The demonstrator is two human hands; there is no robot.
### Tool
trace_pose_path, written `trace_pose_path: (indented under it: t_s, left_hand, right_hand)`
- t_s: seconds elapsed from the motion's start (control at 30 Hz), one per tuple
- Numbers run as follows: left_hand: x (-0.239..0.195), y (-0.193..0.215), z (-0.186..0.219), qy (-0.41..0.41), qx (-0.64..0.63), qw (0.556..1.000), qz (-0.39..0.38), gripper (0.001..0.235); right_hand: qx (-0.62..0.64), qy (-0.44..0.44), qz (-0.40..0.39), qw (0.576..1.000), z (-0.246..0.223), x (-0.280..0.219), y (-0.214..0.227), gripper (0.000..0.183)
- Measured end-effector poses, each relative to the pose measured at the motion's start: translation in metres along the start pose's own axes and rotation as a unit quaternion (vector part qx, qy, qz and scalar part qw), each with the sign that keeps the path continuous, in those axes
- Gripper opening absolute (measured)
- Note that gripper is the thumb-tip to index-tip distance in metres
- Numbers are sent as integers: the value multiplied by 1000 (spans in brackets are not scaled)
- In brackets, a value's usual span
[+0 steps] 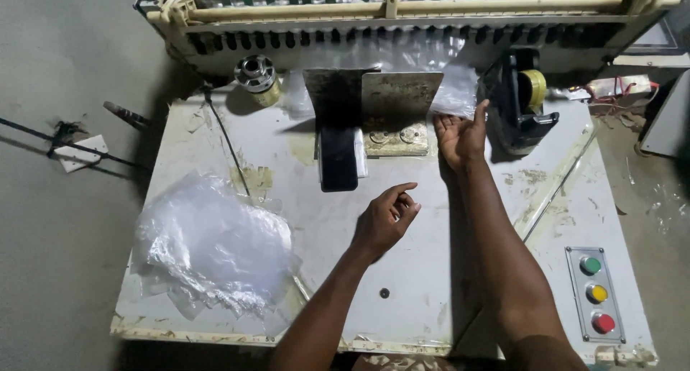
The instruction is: Inserting small white packets into plastic bags and folding them at a workstation.
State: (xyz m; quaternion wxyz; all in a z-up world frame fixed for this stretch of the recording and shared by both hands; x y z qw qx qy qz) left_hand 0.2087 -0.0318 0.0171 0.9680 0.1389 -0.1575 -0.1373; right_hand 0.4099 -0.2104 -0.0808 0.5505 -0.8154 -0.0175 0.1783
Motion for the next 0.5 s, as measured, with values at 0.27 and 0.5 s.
trace_pose_path:
  t_s: [0.27, 0.5]
  left_hand:
    - [-2, -3, -8, 4, -5, 1000, 0, 46]
    - [3, -10, -12, -17, 10, 1000, 0, 45]
  right_hand:
    - [-121, -66, 13, 990, 0, -6, 18, 135]
    - [-84, -81, 35, 993, 3, -14, -79, 153]
Point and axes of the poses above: each hand's wrist, its own x-axis towards the middle knuckle, its own y-axis out of the back of the hand, z = x × y, the point moved 10 cm from there along x, towards the middle knuckle, and after that the axes turned 15 degrees about -y, right-handed, at the moved point
